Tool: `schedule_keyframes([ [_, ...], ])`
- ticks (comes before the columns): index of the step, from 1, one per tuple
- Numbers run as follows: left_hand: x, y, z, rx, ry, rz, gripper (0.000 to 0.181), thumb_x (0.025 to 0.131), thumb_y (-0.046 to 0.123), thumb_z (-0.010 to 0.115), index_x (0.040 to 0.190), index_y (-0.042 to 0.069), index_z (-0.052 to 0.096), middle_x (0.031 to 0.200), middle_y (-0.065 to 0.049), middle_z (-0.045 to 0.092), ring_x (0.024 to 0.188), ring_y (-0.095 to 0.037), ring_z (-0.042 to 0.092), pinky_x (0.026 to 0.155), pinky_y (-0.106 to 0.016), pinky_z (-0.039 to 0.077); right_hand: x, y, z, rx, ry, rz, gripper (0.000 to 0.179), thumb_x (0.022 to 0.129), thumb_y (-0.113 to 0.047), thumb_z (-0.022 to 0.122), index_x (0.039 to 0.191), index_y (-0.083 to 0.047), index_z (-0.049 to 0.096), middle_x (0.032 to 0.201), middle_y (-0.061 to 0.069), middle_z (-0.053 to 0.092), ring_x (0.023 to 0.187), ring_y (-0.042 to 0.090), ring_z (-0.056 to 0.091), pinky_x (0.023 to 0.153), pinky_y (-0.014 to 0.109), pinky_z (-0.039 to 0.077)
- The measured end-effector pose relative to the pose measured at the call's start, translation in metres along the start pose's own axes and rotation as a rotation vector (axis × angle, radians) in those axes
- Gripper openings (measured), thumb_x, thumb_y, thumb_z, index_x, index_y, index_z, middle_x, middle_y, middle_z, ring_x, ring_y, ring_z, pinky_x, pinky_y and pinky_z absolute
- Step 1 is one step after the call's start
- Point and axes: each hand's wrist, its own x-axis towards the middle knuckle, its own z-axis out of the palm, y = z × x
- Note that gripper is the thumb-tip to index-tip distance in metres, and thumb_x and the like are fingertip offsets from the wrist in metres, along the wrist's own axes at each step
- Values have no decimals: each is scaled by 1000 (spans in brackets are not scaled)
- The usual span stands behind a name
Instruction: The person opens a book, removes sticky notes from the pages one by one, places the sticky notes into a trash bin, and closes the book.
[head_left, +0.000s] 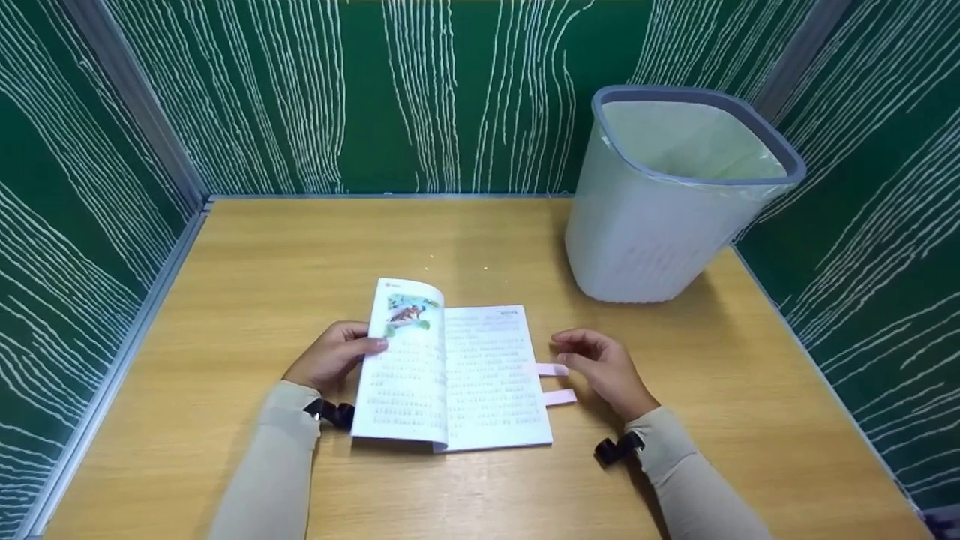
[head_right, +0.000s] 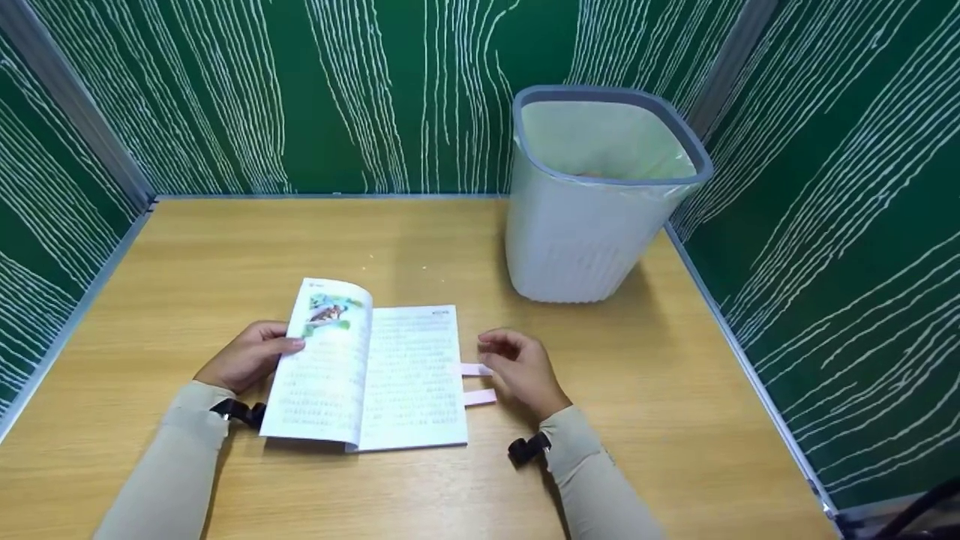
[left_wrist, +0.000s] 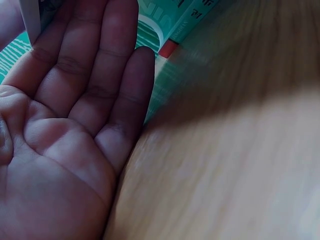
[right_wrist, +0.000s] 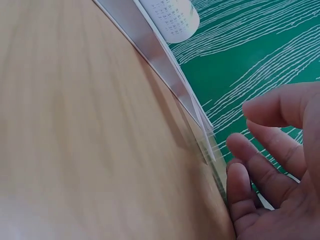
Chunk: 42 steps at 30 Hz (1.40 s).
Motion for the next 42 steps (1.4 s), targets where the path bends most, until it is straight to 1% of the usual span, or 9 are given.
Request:
schedule_keyframes([
  [4,-1,0,-2,3,-7,3,30,99,13,68,123,-6,71,111,-10,78,98,-20,75,91,-31,60,1,3,3,-17,-46,-26,31,91,0,74,122,-4,72,124,14,72,118,32,64,96,23,52],
  [9,-5,3,-6,33,-31,13,33,101,12,66,126,-9,68,113,-10,78,99,-19,75,90,-31,60,1,6,8,-67,-108,-32,31,91,-3,76,122,-9,73,123,10,73,118,31,65,94,23,52],
  [16,-7,4,-9,30,-19,20,31,100,13,67,123,-8,70,112,-10,78,99,-20,75,90,-31,60,4,5,13,-98,-157,-29,30,90,-7,79,120,-8,74,121,10,74,115,31,65,93,22,53],
  [20,-5,2,-7,18,-27,17,31,100,13,67,124,-6,70,114,-11,78,100,-21,75,94,-32,59,3,2,11,-125,-167,-27,28,89,-6,78,117,-8,75,119,11,74,112,30,67,92,22,54],
  [25,-2,2,0,12,-6,9,33,98,17,70,124,-4,71,114,-12,78,101,-23,75,96,-33,58,-1,3,5,-161,-175,-39,23,89,-6,79,112,-10,77,114,9,76,104,25,69,86,23,56],
  [30,-1,-1,4,11,-16,-8,31,100,14,68,124,-5,70,114,-12,78,100,-22,75,95,-33,58,-8,6,2,-184,-173,-32,22,89,-4,79,109,-13,78,110,6,77,97,20,70,81,23,57],
  [33,-2,-3,4,2,-11,-19,30,100,13,68,123,-5,71,112,-12,78,99,-21,75,92,-33,59,-10,5,2,-209,-177,-26,23,87,-6,80,107,-17,79,108,2,76,95,19,68,80,23,55],
  [39,0,-1,2,5,-11,2,30,99,14,68,122,-5,72,111,-12,78,98,-21,75,94,-33,58,-8,0,3,-272,-143,-35,28,81,-7,85,104,-21,79,106,-4,75,94,19,61,80,25,48],
  [42,1,-1,0,10,-12,9,29,99,14,68,122,-5,72,111,-12,78,98,-21,75,93,-33,59,-6,1,4,-285,-136,-31,27,82,-8,86,103,-22,79,105,-5,75,94,19,61,80,25,48],
])
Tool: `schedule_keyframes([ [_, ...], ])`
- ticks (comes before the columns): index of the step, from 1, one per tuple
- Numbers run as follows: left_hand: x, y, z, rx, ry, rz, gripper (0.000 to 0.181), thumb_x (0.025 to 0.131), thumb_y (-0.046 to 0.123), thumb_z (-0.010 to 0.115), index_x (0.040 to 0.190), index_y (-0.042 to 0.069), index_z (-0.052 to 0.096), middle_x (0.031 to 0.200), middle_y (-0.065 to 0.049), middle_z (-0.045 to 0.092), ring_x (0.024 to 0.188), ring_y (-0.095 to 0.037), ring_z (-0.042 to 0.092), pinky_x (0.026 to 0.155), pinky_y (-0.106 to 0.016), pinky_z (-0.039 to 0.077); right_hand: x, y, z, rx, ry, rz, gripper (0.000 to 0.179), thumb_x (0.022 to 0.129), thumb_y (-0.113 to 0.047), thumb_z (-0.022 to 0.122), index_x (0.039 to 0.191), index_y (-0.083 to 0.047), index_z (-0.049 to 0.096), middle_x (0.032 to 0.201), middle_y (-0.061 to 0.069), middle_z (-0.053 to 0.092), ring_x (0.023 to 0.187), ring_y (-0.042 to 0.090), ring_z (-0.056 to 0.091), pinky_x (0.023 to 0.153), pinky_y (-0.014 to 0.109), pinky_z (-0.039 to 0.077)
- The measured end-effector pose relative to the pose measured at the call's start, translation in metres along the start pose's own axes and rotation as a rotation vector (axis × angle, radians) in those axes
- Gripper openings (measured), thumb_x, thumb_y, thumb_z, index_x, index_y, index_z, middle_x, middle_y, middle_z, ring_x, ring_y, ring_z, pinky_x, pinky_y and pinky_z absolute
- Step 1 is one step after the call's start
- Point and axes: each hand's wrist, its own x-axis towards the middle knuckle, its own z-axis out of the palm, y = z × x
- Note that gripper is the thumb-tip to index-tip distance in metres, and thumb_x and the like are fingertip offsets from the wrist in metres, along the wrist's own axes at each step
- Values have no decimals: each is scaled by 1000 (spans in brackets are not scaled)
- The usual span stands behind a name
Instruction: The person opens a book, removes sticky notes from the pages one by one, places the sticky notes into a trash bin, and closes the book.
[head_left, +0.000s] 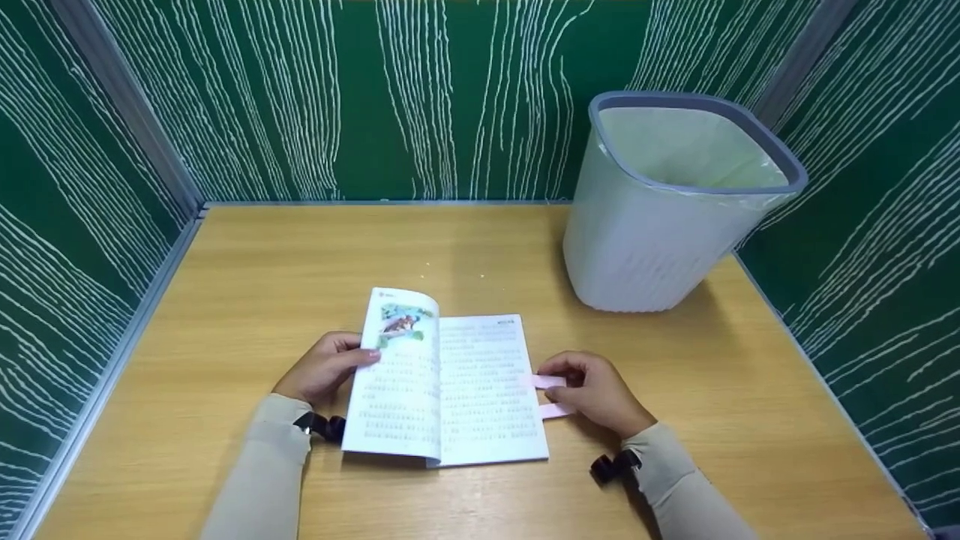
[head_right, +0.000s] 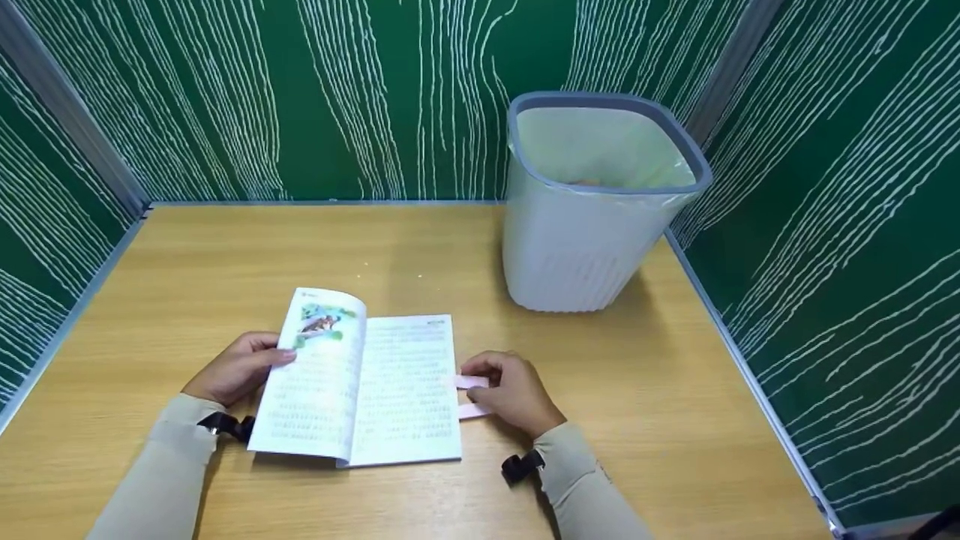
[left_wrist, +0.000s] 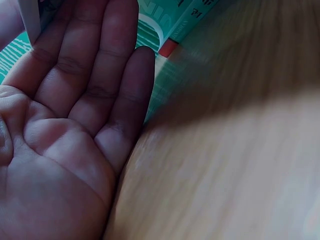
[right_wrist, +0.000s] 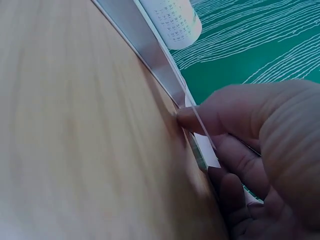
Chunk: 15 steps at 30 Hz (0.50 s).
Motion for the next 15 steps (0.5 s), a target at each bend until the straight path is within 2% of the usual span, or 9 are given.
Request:
schedule_keyframes([
  [5,-1,1,-1,11,-11,9,29,100,13,67,122,-6,71,110,-10,78,97,-20,75,92,-32,59,0,1,0,-3,0,-3,24,83,-8,85,101,-24,78,103,-5,75,94,19,65,79,25,51],
  [10,1,2,-1,19,-28,26,30,101,12,65,123,-8,70,110,-9,78,96,-19,75,89,-31,60,0,1,0,-15,1,-42,19,86,-10,84,97,-26,81,99,-6,76,91,19,65,76,24,53],
  [15,1,3,-1,25,-24,25,28,100,11,66,122,-6,71,110,-10,78,97,-19,75,89,-31,60,-1,-1,-2,6,0,-65,13,90,-14,81,94,-27,81,98,-4,76,91,18,63,78,25,51],
])
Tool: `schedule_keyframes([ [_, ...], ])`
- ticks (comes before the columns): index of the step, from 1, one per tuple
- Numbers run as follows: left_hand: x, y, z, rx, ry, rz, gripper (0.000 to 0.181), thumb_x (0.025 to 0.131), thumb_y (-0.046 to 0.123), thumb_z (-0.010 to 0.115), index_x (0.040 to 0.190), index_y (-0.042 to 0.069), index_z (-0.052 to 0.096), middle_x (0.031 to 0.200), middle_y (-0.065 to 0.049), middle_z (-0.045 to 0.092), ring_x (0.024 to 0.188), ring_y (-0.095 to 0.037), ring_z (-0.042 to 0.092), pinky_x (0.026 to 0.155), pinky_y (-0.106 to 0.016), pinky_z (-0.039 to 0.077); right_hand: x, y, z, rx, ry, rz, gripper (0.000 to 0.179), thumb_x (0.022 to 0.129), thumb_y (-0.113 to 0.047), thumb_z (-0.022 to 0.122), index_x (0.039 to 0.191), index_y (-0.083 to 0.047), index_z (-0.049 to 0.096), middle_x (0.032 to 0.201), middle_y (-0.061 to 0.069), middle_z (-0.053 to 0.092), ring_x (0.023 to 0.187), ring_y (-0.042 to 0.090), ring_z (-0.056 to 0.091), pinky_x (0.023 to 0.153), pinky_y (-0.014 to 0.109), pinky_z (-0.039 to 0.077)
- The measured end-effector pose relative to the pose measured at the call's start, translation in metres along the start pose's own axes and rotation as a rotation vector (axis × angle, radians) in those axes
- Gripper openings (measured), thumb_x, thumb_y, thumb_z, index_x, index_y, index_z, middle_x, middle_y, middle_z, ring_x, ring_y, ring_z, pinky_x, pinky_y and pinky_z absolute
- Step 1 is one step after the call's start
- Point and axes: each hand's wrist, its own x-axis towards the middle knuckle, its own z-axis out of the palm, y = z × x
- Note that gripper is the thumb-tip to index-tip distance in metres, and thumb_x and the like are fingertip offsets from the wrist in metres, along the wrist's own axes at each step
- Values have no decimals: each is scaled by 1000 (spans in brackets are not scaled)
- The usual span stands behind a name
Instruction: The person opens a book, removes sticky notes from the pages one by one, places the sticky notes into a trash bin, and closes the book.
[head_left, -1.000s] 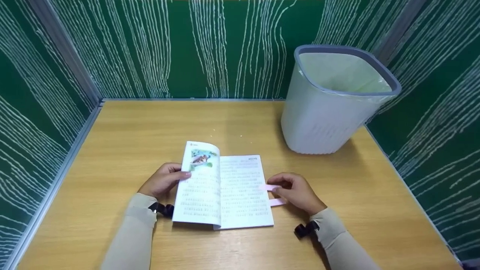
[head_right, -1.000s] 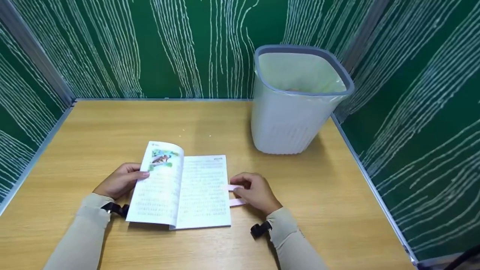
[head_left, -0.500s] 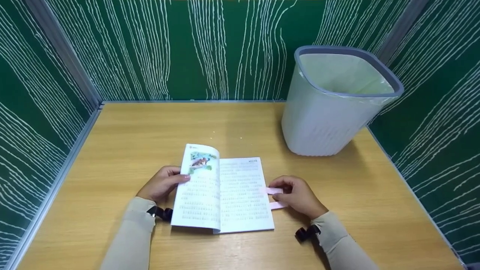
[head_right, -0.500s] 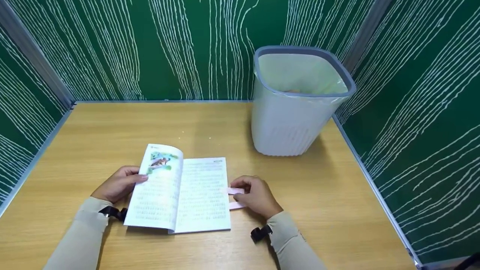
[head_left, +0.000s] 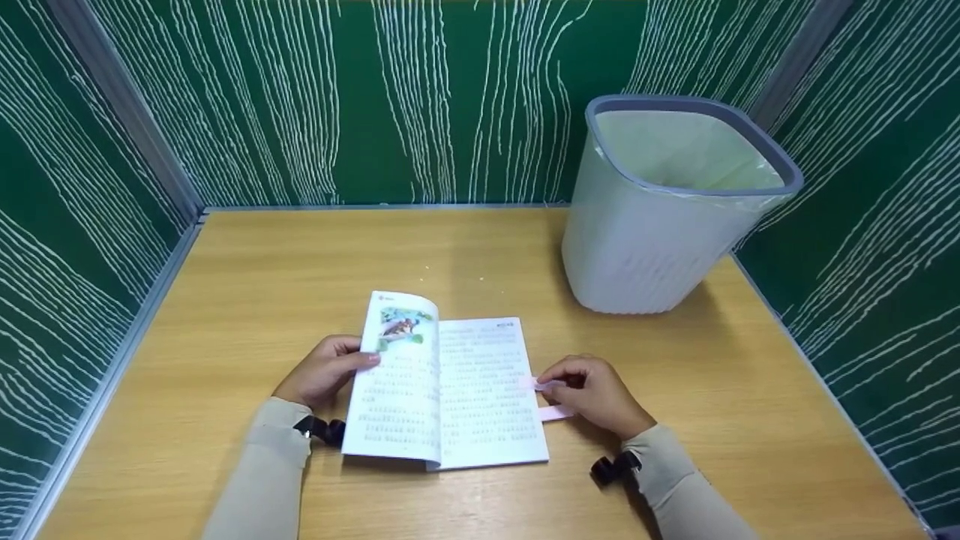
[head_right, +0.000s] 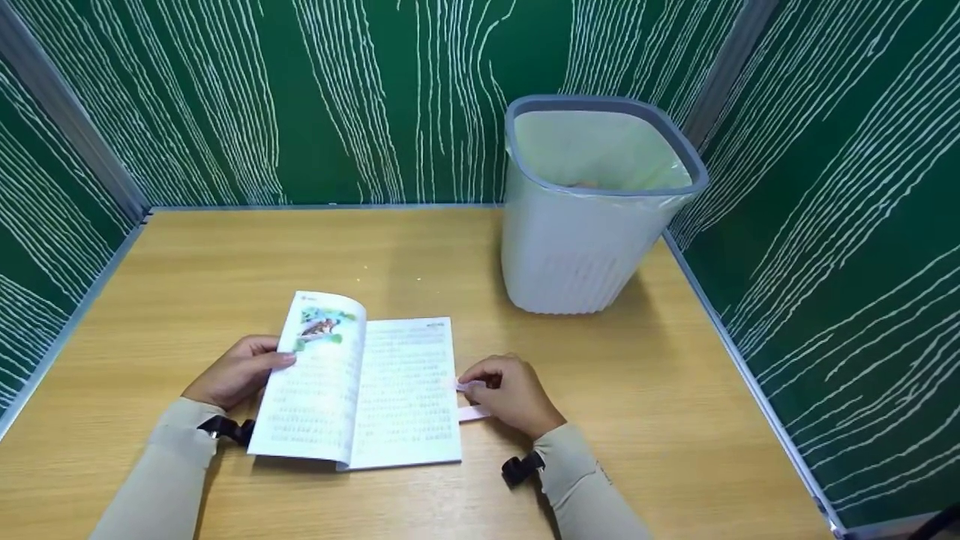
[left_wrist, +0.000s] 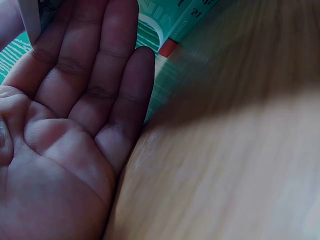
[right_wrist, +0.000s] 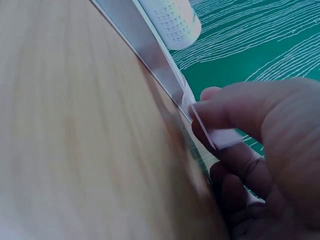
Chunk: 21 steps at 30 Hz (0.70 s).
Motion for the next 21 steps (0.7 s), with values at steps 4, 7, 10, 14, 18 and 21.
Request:
schedule_keyframes([
  [4,0,1,1,-19,16,-25,30,99,14,68,123,-5,71,112,-11,78,98,-21,76,93,-33,59,-1,-1,0,69,9,10,11,93,-7,75,97,-16,80,100,4,76,88,15,64,76,23,50],
  [7,0,1,2,-30,24,-43,32,99,15,69,124,-5,70,113,-11,78,98,-22,76,94,-34,59,-2,-2,0,149,1,39,11,95,-2,70,100,-8,77,98,14,74,70,14,61,60,22,50],
  [10,-1,1,2,-26,29,-49,32,99,15,69,124,-5,70,113,-12,78,98,-22,76,93,-34,59,-2,-4,0,208,0,91,13,98,-2,64,102,-6,76,95,20,70,53,13,53,47,21,44],
  [14,-1,1,1,-22,35,-51,32,99,16,69,124,-4,71,113,-12,78,98,-22,76,94,-34,59,0,-6,-1,205,27,134,15,101,-5,60,102,-8,75,98,18,70,51,13,49,46,22,42],
  [18,-1,1,1,-17,41,-49,32,99,16,69,123,-4,71,113,-11,78,98,-22,75,94,-34,59,2,-7,-1,179,59,131,15,103,-9,59,103,-8,74,104,14,71,66,15,56,58,22,48],
  [21,-2,0,0,-18,44,-50,31,99,16,69,123,-4,72,112,-11,78,98,-21,75,93,-34,59,3,-6,0,189,73,113,14,105,-11,59,105,-7,73,105,14,71,79,19,60,68,22,50],
])
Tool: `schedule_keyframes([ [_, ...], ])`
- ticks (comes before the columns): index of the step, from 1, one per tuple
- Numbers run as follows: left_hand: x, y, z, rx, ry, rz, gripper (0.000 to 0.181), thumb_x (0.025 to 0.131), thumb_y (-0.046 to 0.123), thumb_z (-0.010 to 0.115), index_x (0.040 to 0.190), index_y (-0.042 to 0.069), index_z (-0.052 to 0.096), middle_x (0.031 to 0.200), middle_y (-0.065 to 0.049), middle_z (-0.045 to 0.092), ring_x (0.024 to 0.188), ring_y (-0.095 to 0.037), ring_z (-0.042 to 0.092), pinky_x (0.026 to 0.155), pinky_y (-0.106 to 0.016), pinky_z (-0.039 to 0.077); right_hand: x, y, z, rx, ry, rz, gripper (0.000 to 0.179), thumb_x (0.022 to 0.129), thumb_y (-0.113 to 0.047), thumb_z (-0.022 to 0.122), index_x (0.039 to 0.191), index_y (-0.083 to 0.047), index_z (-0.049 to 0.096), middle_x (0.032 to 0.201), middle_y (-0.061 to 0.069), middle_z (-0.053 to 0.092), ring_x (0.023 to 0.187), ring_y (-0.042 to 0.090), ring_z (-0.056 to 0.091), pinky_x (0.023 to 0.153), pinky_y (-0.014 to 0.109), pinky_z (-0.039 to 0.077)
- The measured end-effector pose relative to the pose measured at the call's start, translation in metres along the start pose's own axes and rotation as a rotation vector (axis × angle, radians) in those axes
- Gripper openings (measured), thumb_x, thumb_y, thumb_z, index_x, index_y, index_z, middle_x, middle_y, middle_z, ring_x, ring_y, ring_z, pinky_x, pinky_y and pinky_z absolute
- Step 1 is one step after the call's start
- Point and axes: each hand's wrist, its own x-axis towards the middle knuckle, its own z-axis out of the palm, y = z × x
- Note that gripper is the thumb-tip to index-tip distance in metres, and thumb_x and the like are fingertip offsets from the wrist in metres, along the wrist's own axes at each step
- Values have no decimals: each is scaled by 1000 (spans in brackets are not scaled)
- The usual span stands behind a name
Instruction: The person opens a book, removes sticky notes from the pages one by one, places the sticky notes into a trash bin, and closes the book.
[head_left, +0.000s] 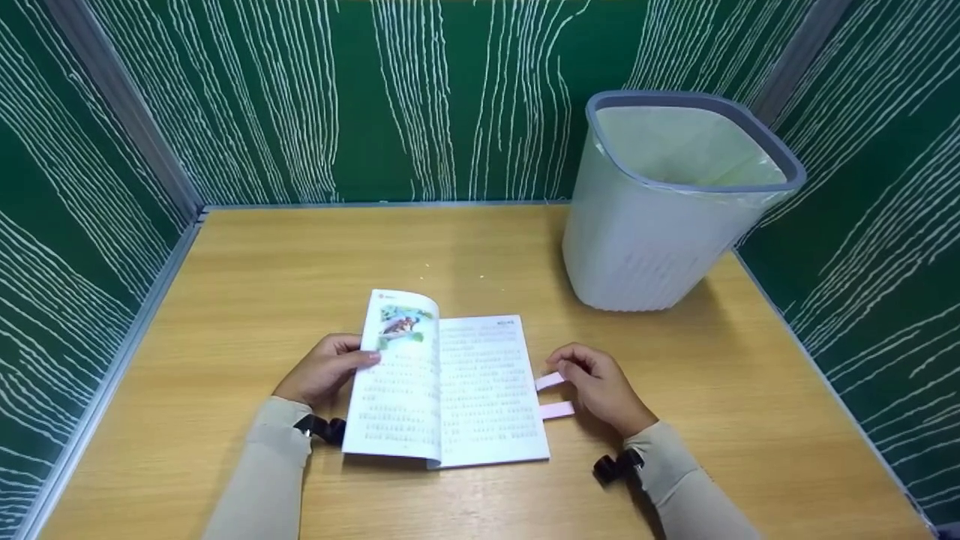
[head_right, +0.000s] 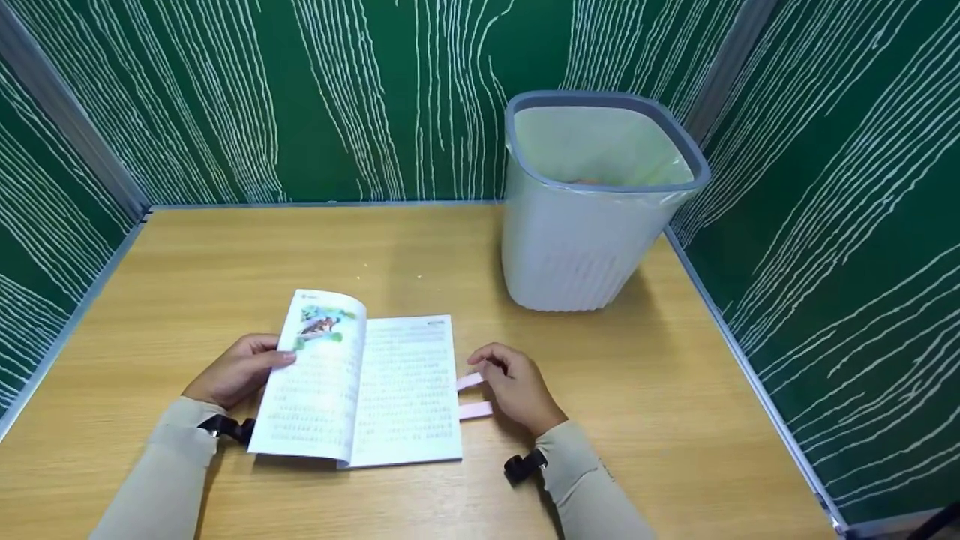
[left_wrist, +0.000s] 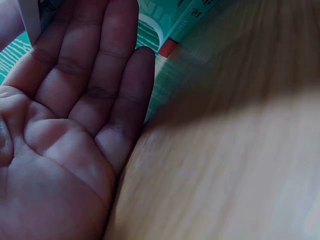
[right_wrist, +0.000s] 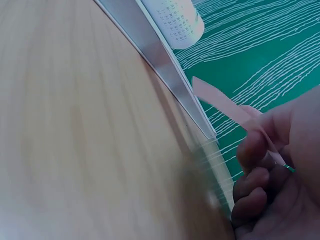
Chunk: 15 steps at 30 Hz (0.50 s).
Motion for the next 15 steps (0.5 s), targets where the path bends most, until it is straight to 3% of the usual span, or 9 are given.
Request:
schedule_keyframes([
  [2,0,0,0,0,-1,3,31,99,16,69,123,-4,71,112,-11,78,97,-21,75,92,-33,60,0,0,-1,17,0,-13,15,105,-12,59,107,-6,72,106,15,72,88,20,61,74,22,51],
  [8,-1,1,0,15,-3,3,33,99,18,69,124,-4,71,113,-11,78,98,-22,76,92,-33,59,0,5,-3,57,10,-47,18,106,-15,59,115,-8,73,108,18,70,88,20,65,70,22,51],
  [15,1,-1,1,-6,-29,30,29,99,13,68,121,-5,72,109,-8,79,96,-18,75,89,-30,60,1,10,-5,61,133,-56,20,100,-24,71,117,-18,79,117,10,75,82,13,61,64,20,50],
])
